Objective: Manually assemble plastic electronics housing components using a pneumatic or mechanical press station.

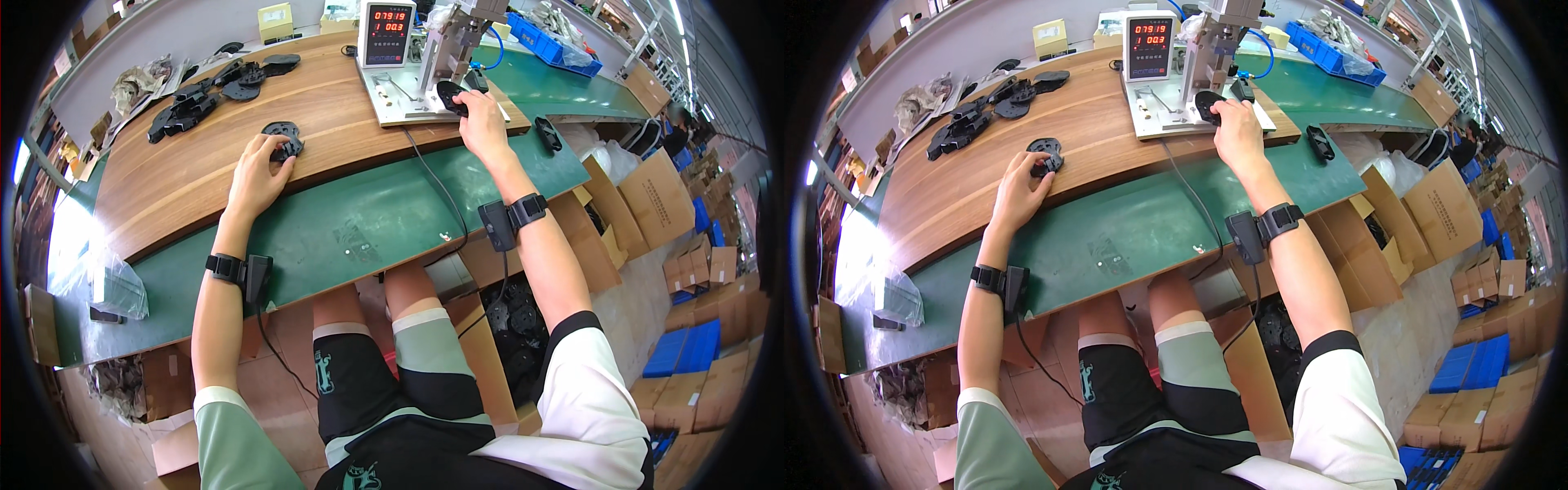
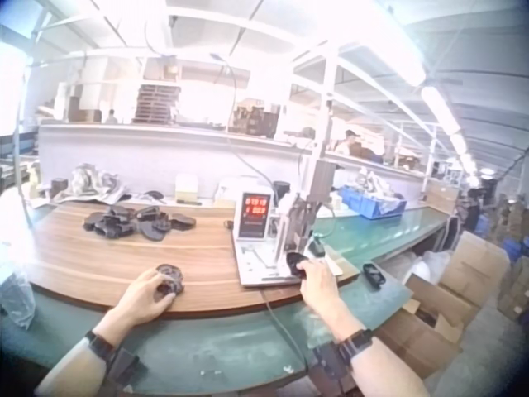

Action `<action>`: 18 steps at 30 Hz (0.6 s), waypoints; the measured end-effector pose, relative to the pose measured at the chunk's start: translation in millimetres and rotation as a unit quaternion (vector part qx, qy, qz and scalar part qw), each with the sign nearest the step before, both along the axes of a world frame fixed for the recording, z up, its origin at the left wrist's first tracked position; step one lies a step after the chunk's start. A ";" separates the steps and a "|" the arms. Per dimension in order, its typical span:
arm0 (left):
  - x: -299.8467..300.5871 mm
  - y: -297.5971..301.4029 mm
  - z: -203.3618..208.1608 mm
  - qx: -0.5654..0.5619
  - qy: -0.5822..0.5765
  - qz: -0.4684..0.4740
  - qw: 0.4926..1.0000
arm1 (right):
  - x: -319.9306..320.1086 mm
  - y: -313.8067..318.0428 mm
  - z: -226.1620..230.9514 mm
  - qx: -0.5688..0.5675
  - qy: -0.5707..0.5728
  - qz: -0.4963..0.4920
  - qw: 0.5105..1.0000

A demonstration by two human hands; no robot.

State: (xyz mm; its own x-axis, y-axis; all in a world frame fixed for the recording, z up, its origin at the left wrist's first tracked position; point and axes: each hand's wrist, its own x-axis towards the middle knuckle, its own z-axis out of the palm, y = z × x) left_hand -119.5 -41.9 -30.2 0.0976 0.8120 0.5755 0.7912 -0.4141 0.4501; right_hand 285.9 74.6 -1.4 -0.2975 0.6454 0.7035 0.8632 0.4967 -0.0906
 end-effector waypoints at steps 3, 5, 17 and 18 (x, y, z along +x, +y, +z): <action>-3.9 1.8 -4.2 0.017 0.011 0.008 1.000 | -3.0 -1.0 2.1 -0.004 -0.002 0.000 1.000; -3.1 1.3 -4.1 -0.004 0.022 0.005 1.000 | -2.8 -1.4 1.6 -0.012 0.000 -0.003 1.000; -3.2 -2.5 -0.9 -0.010 0.017 -0.001 1.000 | -1.2 -3.2 6.7 -0.037 -0.012 0.014 0.999; -2.2 -3.6 0.4 -0.012 0.013 0.002 1.000 | -0.8 -3.1 7.4 -0.038 -0.016 0.013 0.999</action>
